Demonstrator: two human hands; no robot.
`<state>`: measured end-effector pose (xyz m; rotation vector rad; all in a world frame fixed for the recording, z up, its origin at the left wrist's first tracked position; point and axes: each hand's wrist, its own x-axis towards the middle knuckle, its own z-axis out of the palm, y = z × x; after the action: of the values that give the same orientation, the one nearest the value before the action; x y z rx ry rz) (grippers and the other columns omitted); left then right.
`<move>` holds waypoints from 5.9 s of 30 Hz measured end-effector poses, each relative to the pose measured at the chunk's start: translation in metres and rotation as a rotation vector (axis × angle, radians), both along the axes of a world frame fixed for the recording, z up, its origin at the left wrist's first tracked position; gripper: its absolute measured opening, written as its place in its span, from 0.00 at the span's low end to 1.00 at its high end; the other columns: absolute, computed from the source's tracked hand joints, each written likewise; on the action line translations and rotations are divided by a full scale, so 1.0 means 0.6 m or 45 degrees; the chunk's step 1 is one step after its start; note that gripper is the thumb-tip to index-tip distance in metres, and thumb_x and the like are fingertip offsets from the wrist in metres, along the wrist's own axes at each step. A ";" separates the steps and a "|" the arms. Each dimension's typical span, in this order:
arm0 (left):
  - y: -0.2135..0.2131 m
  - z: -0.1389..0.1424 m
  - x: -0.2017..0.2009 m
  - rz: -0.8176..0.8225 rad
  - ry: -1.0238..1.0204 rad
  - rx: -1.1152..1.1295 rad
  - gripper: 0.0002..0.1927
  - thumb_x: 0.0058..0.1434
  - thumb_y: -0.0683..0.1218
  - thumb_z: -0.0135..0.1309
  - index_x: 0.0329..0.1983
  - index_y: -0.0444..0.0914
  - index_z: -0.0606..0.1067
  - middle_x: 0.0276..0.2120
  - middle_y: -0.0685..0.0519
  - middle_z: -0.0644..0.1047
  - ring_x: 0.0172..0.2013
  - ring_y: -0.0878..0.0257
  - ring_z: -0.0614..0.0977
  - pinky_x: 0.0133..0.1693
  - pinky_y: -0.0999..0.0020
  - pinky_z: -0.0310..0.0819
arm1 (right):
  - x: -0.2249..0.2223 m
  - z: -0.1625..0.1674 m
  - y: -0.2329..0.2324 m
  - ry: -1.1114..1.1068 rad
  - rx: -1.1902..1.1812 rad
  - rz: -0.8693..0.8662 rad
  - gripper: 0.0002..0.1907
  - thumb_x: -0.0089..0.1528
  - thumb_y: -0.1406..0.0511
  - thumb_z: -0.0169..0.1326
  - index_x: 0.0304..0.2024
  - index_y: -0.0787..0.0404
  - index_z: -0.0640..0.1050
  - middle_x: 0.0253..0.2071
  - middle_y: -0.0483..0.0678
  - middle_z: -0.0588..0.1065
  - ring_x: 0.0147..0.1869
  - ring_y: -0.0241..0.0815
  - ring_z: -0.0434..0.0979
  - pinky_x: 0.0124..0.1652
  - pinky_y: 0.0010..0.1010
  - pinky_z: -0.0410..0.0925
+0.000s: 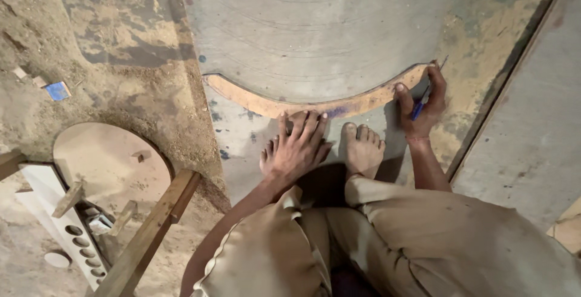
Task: The person kneels on the workshop floor holding a curved wooden template against a flat board, repositioning and aligning it, and traces along its edge with a pen to mark curved lines, repeating the tracing along different sections of the template.
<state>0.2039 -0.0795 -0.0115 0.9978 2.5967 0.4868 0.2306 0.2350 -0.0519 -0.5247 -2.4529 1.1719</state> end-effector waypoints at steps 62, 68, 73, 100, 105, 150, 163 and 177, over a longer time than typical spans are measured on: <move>0.033 -0.016 0.024 -0.075 0.017 0.013 0.39 0.64 0.60 0.49 0.73 0.36 0.61 0.65 0.40 0.67 0.67 0.41 0.66 0.61 0.16 0.47 | -0.180 0.106 0.035 -0.689 0.130 1.384 0.08 0.56 0.66 0.55 0.36 0.60 0.82 0.32 0.55 0.79 0.36 0.54 0.80 0.37 0.41 0.74; 0.006 0.007 0.009 -0.089 -0.066 -0.087 0.39 0.65 0.62 0.48 0.74 0.37 0.60 0.66 0.40 0.67 0.67 0.42 0.65 0.63 0.20 0.44 | -0.215 0.129 0.122 -1.011 0.330 1.148 0.12 0.55 0.65 0.53 0.37 0.57 0.85 0.35 0.54 0.82 0.33 0.51 0.81 0.37 0.38 0.75; -0.005 0.020 -0.003 -0.114 -0.106 -0.153 0.39 0.66 0.63 0.47 0.74 0.38 0.59 0.66 0.40 0.66 0.66 0.42 0.65 0.64 0.20 0.43 | -0.220 0.137 0.149 -0.965 0.172 1.060 0.10 0.57 0.66 0.56 0.39 0.59 0.84 0.31 0.54 0.81 0.31 0.47 0.81 0.35 0.36 0.74; -0.004 0.062 -0.090 -0.349 0.187 -0.289 0.28 0.61 0.47 0.49 0.66 0.41 0.71 0.56 0.49 0.70 0.54 0.54 0.73 0.49 0.39 0.74 | -0.014 0.099 -0.017 -0.210 0.756 0.966 0.20 0.64 0.63 0.58 0.57 0.64 0.77 0.54 0.57 0.78 0.62 0.56 0.73 0.57 0.46 0.66; 0.008 0.027 -0.149 -0.526 -0.045 -0.178 0.20 0.64 0.47 0.50 0.60 0.51 0.74 0.60 0.53 0.70 0.59 0.51 0.72 0.48 0.55 0.79 | -0.005 0.082 -0.022 -0.126 0.752 0.910 0.19 0.65 0.63 0.58 0.57 0.64 0.77 0.58 0.58 0.77 0.67 0.57 0.72 0.61 0.47 0.65; 0.246 -0.063 -0.221 -0.873 -0.089 -0.266 0.10 0.63 0.49 0.52 0.43 0.53 0.82 0.41 0.57 0.83 0.42 0.58 0.85 0.38 0.57 0.80 | -0.143 -0.026 -0.326 -0.060 0.562 1.285 0.12 0.66 0.64 0.51 0.47 0.66 0.76 0.33 0.52 0.76 0.34 0.49 0.76 0.31 0.39 0.69; 0.190 -0.034 -0.254 -0.951 -0.356 -0.412 0.19 0.75 0.55 0.40 0.65 0.62 0.73 0.40 0.58 0.84 0.41 0.56 0.85 0.42 0.58 0.79 | 0.059 0.045 0.045 -0.642 0.378 0.748 0.11 0.59 0.67 0.59 0.44 0.65 0.81 0.32 0.54 0.77 0.32 0.50 0.79 0.33 0.39 0.72; 0.147 0.003 -0.265 -1.020 -0.156 -0.400 0.26 0.72 0.45 0.40 0.68 0.65 0.67 0.48 0.54 0.81 0.45 0.54 0.85 0.40 0.58 0.81 | -0.013 0.035 0.189 -0.384 -0.554 -0.026 0.07 0.70 0.71 0.53 0.47 0.72 0.77 0.36 0.53 0.80 0.39 0.39 0.82 0.41 0.30 0.76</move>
<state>0.0447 0.0084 -0.0099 1.6710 1.8551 -0.0646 0.2228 0.3485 -0.0307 -0.9052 -2.4189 1.7413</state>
